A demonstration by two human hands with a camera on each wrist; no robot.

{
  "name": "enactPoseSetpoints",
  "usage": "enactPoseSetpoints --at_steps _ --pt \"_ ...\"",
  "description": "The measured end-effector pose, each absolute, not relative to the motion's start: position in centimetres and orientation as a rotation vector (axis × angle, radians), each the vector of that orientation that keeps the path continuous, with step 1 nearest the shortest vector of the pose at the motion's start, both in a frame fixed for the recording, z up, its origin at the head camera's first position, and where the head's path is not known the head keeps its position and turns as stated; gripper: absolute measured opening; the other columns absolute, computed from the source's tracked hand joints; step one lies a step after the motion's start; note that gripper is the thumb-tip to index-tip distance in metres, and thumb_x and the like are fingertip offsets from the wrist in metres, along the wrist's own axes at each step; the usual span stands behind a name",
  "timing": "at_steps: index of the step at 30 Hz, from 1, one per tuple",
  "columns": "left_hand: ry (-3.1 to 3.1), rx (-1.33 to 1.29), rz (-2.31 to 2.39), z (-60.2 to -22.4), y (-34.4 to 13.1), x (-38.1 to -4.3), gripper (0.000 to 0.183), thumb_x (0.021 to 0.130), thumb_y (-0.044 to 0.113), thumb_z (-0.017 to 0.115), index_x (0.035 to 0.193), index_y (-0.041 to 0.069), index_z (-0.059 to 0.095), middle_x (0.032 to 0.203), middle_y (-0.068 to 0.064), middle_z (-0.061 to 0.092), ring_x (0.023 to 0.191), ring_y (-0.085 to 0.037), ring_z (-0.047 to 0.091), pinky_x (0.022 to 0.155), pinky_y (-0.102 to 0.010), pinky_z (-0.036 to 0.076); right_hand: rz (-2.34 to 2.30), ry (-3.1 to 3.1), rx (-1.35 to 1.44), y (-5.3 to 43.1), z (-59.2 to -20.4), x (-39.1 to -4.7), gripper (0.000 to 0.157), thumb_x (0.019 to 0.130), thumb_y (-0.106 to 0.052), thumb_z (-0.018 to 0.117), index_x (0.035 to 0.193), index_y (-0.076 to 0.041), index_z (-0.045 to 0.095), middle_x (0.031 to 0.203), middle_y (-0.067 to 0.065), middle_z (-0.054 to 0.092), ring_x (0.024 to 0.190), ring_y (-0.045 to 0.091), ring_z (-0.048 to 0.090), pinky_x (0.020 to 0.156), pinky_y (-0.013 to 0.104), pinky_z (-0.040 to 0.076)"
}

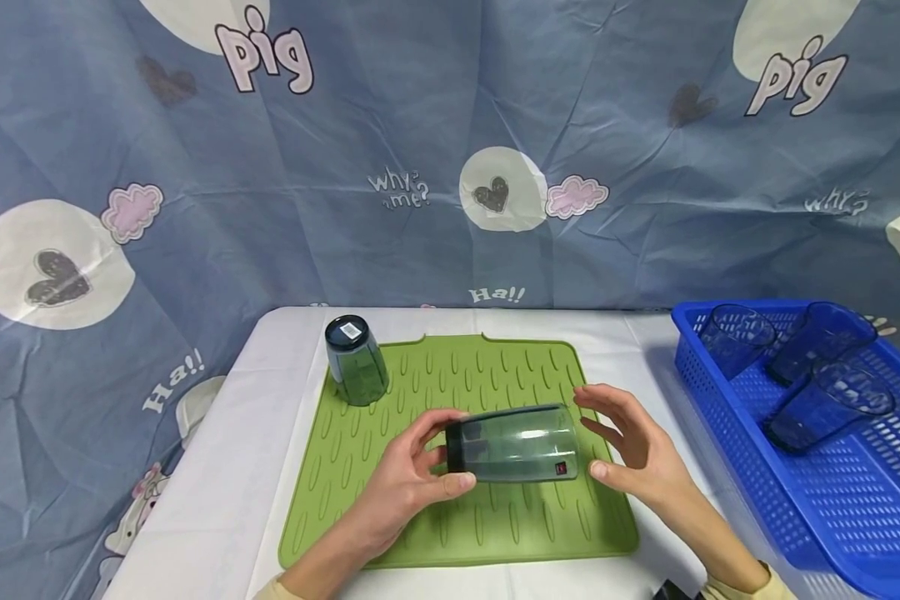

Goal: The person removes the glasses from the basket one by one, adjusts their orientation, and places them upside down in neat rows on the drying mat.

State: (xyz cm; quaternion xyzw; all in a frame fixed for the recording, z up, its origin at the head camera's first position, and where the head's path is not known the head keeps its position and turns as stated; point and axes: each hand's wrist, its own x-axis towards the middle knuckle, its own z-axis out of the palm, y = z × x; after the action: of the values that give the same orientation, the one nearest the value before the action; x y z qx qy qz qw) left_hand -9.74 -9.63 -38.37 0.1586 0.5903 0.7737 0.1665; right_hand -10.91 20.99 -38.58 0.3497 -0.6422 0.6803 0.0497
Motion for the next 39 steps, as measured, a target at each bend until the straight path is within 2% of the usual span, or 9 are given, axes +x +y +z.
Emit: enactPoseSetpoints --at_steps 7,18,25,29,33,39 --pt "1.737 0.443 2.201 -38.3 -10.0 -10.1 0.070 0.079 -0.006 0.074 0.140 0.003 0.042 0.141 -0.020 0.040 0.117 -0.031 0.056 0.089 -0.041 0.054 2.044 -2.009 0.976 21.4 -38.9 -11.0 0.073 0.075 0.022 0.063 0.141 0.016 0.032 0.145 0.024 0.040 0.134 0.031 0.040 0.108 0.036 0.039" --pt "1.747 0.437 2.248 -37.9 -10.5 -10.6 0.072 0.080 -0.008 0.073 0.142 0.001 0.037 0.148 -0.020 0.035 0.127 -0.032 0.050 0.094 -0.039 0.052 2.032 -2.070 0.934 21.8 -39.2 -11.2 0.075 0.074 0.022 0.064 0.142 0.014 0.032 0.146 0.024 0.039 0.134 0.031 0.039 0.108 0.035 0.040" --pt "1.818 0.356 2.283 -37.6 -10.9 -10.8 0.071 0.078 -0.009 0.074 0.141 0.005 0.042 0.143 -0.017 0.042 0.128 -0.030 0.049 0.096 -0.037 0.051 2.026 -2.102 0.897 22.1 -39.2 -11.4 0.075 0.076 0.023 0.062 0.143 0.013 0.031 0.145 0.023 0.040 0.135 0.027 0.039 0.108 0.035 0.040" --pt "1.888 0.318 2.288 -37.5 -11.3 -11.0 0.070 0.078 -0.008 0.075 0.140 0.007 0.045 0.142 -0.014 0.043 0.126 -0.029 0.050 0.095 -0.035 0.052 2.023 -2.118 0.878 22.2 -39.3 -11.4 0.074 0.076 0.023 0.062 0.143 0.013 0.031 0.144 0.021 0.042 0.135 0.030 0.038 0.107 0.035 0.041" --pt "1.941 0.325 2.290 -37.4 -11.6 -11.2 0.068 0.079 -0.006 0.074 0.139 0.008 0.046 0.140 -0.013 0.046 0.126 -0.029 0.049 0.097 -0.034 0.050 2.007 -2.157 0.852 22.3 -39.4 -11.4 0.074 0.077 0.022 0.063 0.143 0.012 0.032 0.144 0.017 0.043 0.135 0.030 0.038 0.107 0.034 0.040" --pt "2.030 0.342 2.277 -37.3 -12.0 -11.5 0.065 0.080 -0.004 0.074 0.138 0.010 0.048 0.139 -0.013 0.047 0.124 -0.027 0.050 0.096 -0.032 0.049 2.003 -2.144 0.871 22.3 -39.4 -11.4 0.074 0.076 0.022 0.063 0.143 0.012 0.032 0.145 0.020 0.041 0.135 0.027 0.039 0.106 0.034 0.041"
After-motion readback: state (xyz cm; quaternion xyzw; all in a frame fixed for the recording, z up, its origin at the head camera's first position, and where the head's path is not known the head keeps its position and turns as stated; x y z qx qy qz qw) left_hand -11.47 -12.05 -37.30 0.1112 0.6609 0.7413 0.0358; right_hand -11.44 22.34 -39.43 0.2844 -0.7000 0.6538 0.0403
